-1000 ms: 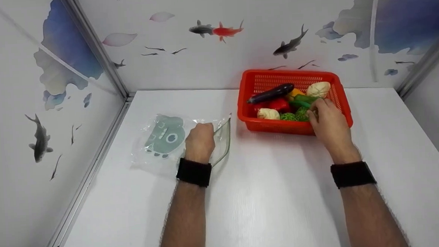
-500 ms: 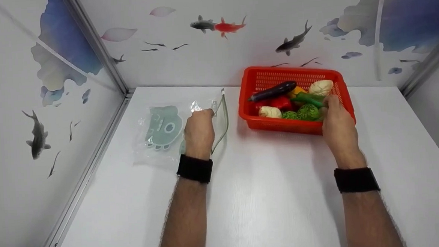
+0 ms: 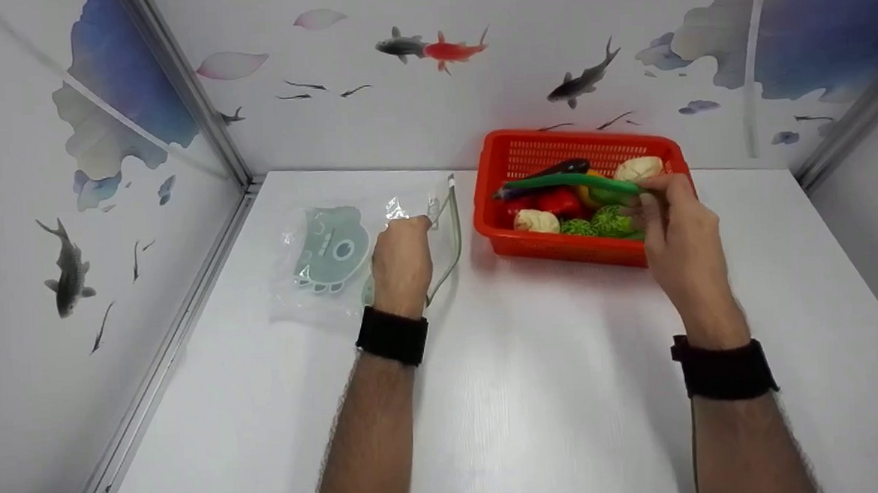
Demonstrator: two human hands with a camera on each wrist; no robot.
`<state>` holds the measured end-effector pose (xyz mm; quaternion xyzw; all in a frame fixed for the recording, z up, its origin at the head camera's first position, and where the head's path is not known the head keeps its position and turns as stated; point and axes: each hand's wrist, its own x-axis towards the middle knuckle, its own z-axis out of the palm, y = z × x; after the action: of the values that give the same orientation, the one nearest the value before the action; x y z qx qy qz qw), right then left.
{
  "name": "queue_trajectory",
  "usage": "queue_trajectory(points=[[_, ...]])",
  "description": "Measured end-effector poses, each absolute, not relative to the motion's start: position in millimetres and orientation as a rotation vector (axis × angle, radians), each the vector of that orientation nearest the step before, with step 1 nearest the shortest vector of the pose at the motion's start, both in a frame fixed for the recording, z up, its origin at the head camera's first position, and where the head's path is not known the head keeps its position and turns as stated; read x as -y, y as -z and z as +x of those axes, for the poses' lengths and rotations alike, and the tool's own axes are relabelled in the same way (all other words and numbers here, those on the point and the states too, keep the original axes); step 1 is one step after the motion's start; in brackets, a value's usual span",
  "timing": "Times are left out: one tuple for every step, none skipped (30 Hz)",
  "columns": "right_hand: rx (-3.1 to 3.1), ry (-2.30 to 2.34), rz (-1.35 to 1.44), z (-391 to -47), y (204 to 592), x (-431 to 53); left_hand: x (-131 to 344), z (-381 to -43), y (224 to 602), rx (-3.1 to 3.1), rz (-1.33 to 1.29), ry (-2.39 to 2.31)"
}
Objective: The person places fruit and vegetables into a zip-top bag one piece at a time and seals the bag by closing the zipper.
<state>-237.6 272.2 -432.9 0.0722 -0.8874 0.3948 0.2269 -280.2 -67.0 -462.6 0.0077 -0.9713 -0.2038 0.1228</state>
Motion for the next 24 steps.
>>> queue_trajectory(points=[[2.439, -1.115, 0.246, -235.5, 431.8, -266.2, 66.2, -280.2, 462.6, 2.838, 0.023, 0.586], [2.438, -1.142, 0.29, -233.3, 430.8, -259.9, 65.1, -280.2, 462.0, 2.846, 0.023, 0.574], [2.441, -1.156, 0.327, -231.5, 430.5, -253.8, 63.9, -279.7, 461.2, 2.854, 0.023, 0.565], [2.455, -1.157, 0.352, -229.8, 430.5, -247.7, 62.6, -279.3, 460.5, 2.859, 0.022, 0.554], [2.471, -1.155, 0.376, -228.5, 431.2, -242.3, 61.4, -278.6, 459.6, 2.862, 0.022, 0.55], [2.492, -1.14, 0.394, -227.9, 432.6, -237.4, 60.3, -278.0, 458.9, 2.866, 0.021, 0.549], [2.517, -1.127, 0.406, -227.6, 434.2, -232.6, 59.5, -277.6, 458.2, 2.868, 0.016, 0.544], [2.545, -1.129, 0.414, -227.6, 436.0, -228.2, 58.9, -277.0, 456.8, 2.873, 0.012, 0.546], [2.575, -1.123, 0.423, -228.3, 438.2, -224.3, 58.8, -276.4, 455.7, 2.873, 0.006, 0.553], [2.609, -1.118, 0.43, -229.1, 440.9, -221.4, 59.1, -276.3, 454.6, 2.875, 0.0, 0.559], [2.639, -1.114, 0.441, -230.2, 443.6, -218.8, 59.6, -276.0, 453.2, 2.876, -0.004, 0.569], [2.67, -1.101, 0.448, -231.1, 446.1, -216.3, 60.4, -276.0, 451.5, 2.878, -0.007, 0.568], [2.701, -1.088, 0.454, -231.7, 448.2, -214.0, 61.6, -275.7, 449.7, 2.878, -0.009, 0.565], [2.727, -1.055, 0.463, -232.1, 449.9, -212.3, 62.8, -275.3, 447.7, 2.874, -0.008, 0.566], [2.749, -1.008, 0.47, -232.3, 451.4, -211.0, 64.2, -274.7, 445.9, 2.866, -0.008, 0.563], [2.767, -0.954, 0.475, -232.4, 452.9, -210.1, 65.6, -274.0, 444.1, 2.857, -0.008, 0.558], [2.78, -0.903, 0.479, -232.5, 454.2, -209.4, 66.6, -273.1, 442.4, 2.846, -0.007, 0.555], [2.787, -0.857, 0.487, -232.4, 455.4, -208.7, 67.4, -272.3, 440.9, 2.832, -0.009, 0.547], [2.791, -0.823, 0.493, -232.2, 456.4, -208.1, 67.7, -271.0, 439.2, 2.818, -0.01, 0.546], [2.793, -0.796, 0.499, -232.0, 457.3, -207.2, 67.3, -269.7, 437.7, 2.801, -0.015, 0.551], [2.796, -0.78, 0.504, -231.8, 458.6, -206.2, 66.5, -268.3, 436.5, 2.786, -0.021, 0.552], [2.8, -0.777, 0.509, -231.5, 459.8, -204.6, 64.9, -266.8, 435.2, 2.772, -0.026, 0.553], [2.803, -0.783, 0.511, -231.1, 460.9, -202.7, 62.7, -265.4, 434.2, 2.757, -0.036, 0.553], [2.805, -0.794, 0.514, -230.6, 461.7, -200.4, 60.0, -264.0, 433.3, 2.744, -0.048, 0.553]])
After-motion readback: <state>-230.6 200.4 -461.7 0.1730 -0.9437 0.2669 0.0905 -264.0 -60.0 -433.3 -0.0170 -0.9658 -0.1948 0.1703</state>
